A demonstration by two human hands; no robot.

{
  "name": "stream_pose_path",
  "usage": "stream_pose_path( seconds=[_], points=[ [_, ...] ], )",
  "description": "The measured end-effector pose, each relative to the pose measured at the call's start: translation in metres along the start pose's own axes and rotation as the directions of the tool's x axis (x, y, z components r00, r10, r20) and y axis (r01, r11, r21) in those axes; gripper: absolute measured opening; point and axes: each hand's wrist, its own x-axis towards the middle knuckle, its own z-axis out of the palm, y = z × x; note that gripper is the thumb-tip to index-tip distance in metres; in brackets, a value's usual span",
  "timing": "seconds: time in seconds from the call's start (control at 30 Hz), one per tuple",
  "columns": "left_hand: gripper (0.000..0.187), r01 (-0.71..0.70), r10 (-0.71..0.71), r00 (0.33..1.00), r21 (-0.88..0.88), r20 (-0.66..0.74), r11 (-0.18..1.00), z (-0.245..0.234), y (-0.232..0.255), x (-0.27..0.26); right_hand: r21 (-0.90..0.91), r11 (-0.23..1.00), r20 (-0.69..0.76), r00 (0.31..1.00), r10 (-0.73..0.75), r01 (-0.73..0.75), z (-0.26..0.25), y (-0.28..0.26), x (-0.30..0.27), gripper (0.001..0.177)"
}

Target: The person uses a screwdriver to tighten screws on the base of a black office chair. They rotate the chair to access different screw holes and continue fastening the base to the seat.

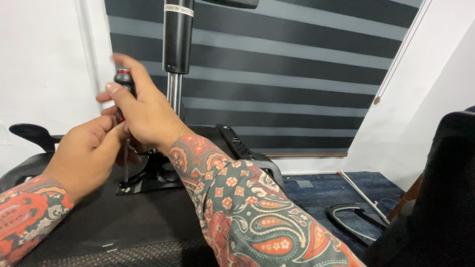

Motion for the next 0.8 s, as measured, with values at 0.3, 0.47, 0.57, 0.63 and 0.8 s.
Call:
stream_pose_path(
  seconds=[0.3,0.47,0.57,0.63,0.8],
  points=[
    [0.031,0.129,-0.121,0.992,0.232,-0.047,0.964,-0.003,-0.003,-0.005,-0.584,0.811,-0.329,0.909,-0.255,0.016,0.024,-0.006,-0.023,0.047],
    [0.031,0.070,-0.072,0.997,0.068,0.032,0.995,-0.005,-0.001,-0.005,-0.473,0.881,-0.297,0.938,-0.176,0.015,0.022,-0.009,-0.024,0.048],
    [0.033,0.113,-0.115,0.993,0.123,0.003,0.986,-0.003,0.002,-0.006,-0.149,0.989,-0.235,0.971,-0.041,0.006,0.015,-0.005,-0.013,0.047],
    [0.033,0.114,-0.114,0.993,0.122,-0.011,0.986,-0.001,0.003,-0.007,0.021,1.000,-0.167,0.986,0.014,-0.010,0.008,-0.001,-0.009,0.044],
    [0.028,0.101,-0.096,0.992,0.071,-0.080,0.992,-0.004,0.004,-0.006,-0.050,0.996,-0.115,0.991,0.062,-0.068,0.002,0.004,-0.008,0.039]
  ],
)
